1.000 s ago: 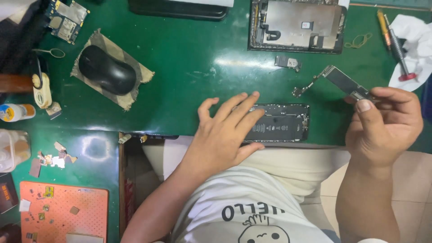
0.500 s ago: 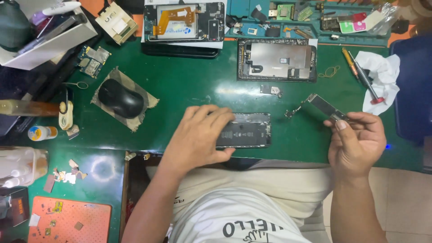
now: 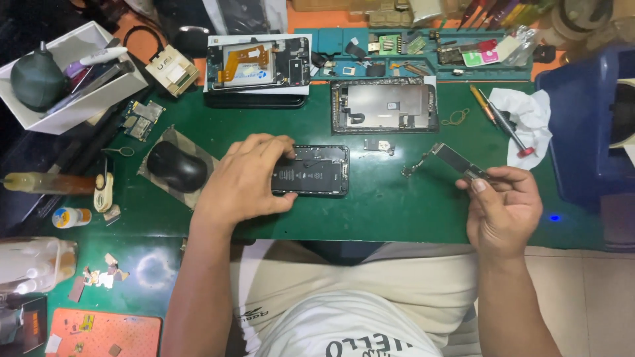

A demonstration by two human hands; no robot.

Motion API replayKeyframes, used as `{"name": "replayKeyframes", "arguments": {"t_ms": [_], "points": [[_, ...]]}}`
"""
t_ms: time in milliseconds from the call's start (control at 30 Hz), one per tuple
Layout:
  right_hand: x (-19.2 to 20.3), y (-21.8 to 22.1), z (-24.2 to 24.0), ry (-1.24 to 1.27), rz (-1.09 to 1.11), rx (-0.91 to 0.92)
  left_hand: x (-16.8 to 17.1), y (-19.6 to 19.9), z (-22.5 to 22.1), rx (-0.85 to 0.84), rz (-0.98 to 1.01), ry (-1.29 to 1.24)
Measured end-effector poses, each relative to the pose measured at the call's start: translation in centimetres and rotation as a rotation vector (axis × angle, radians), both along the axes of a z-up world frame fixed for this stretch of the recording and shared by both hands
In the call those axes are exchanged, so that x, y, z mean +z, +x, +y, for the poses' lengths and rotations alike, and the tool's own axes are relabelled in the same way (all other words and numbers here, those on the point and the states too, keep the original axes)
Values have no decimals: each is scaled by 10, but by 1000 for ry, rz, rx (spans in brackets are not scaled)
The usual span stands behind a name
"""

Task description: Technician disassembling a smartphone to remove the earpiece assembly and motherboard using precision tools.

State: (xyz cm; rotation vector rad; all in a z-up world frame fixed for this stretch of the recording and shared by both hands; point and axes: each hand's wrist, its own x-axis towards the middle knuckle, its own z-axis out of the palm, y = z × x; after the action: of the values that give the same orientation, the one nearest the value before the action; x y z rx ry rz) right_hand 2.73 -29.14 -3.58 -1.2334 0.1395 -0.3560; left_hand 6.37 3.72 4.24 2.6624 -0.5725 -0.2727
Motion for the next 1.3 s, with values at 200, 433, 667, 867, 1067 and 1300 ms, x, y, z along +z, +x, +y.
{"name": "replayKeyframes", "arguments": {"t_ms": [200,433,667,867,1067,1300], "points": [[4,0,0,18,12,11,-4,5,-1,6,62,34],[3,0,0,36,-11,-1,-10,9,-1,-3,24,-13],[-4,-3,-2,-136,-4,47,-9,-2,-4,-57,-59,-113],[-2,-2,2,-283,2,62,-15,-7,-4,-53,-122,-101],[-2,-2,1,-253,4,62,-13,-1,-6,-35,-92,-84],[-1,-2,1,-253,28,66,-13,-2,-8,-40,-136,-72]]}}
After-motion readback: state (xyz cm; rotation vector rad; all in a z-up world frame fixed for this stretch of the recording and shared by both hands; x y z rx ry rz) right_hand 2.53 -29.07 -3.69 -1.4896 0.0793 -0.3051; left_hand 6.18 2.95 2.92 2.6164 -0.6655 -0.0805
